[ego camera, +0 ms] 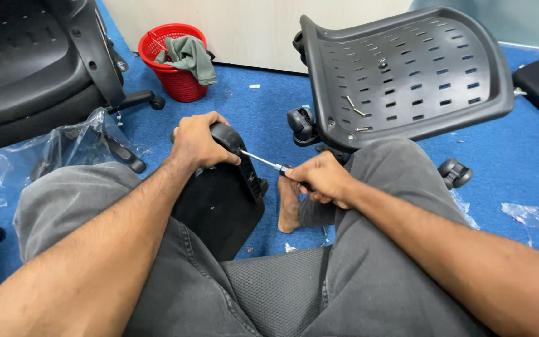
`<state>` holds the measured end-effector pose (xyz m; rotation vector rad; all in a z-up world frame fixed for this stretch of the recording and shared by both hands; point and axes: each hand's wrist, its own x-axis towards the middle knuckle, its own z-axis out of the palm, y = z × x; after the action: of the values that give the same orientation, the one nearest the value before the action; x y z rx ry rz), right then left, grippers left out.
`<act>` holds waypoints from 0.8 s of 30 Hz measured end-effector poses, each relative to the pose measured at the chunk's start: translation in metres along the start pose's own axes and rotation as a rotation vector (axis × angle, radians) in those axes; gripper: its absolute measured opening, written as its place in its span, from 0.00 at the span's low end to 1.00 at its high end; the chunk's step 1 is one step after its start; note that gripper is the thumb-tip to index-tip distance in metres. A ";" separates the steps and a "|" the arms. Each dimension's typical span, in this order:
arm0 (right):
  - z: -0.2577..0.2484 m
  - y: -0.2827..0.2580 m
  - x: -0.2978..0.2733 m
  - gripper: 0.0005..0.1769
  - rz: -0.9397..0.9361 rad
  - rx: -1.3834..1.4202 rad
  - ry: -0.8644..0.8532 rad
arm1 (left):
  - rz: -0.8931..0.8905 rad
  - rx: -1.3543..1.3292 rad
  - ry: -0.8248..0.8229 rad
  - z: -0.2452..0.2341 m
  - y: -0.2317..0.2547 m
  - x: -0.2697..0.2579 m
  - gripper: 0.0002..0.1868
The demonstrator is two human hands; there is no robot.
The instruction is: The person uses a screwdriver to fasten screws into the back of a black office chair seat, securing a plastic frame to the seat cushion. The person repeatedly positions the frame and tightens multiple screws along the edge.
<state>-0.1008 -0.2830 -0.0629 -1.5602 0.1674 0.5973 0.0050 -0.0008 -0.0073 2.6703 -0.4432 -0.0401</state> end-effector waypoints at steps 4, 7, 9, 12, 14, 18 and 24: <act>-0.015 -0.013 0.006 0.21 0.591 0.634 -0.385 | 0.021 0.012 0.003 -0.003 0.000 -0.003 0.38; -0.008 -0.021 0.000 0.29 0.622 0.519 -0.157 | 0.003 0.011 -0.020 -0.007 0.003 -0.004 0.37; -0.006 -0.027 -0.006 0.17 0.540 0.517 -0.140 | -0.001 0.011 -0.025 -0.008 0.007 -0.005 0.37; 0.003 -0.034 -0.015 0.10 0.264 0.212 0.009 | 0.012 0.010 -0.020 -0.012 0.009 -0.009 0.37; 0.015 -0.033 -0.024 0.12 -0.031 -0.140 0.216 | 0.017 -0.001 -0.021 -0.013 0.009 -0.012 0.37; 0.044 -0.019 -0.047 0.14 -0.503 -0.788 0.600 | 0.004 0.001 -0.036 -0.012 0.010 -0.011 0.37; 0.040 -0.014 -0.024 0.11 -0.159 -0.168 0.318 | 0.002 -0.024 -0.013 -0.009 0.004 -0.007 0.36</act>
<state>-0.1252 -0.2487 -0.0383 -1.8077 0.2347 0.2407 -0.0016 0.0020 0.0021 2.6472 -0.4469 -0.0623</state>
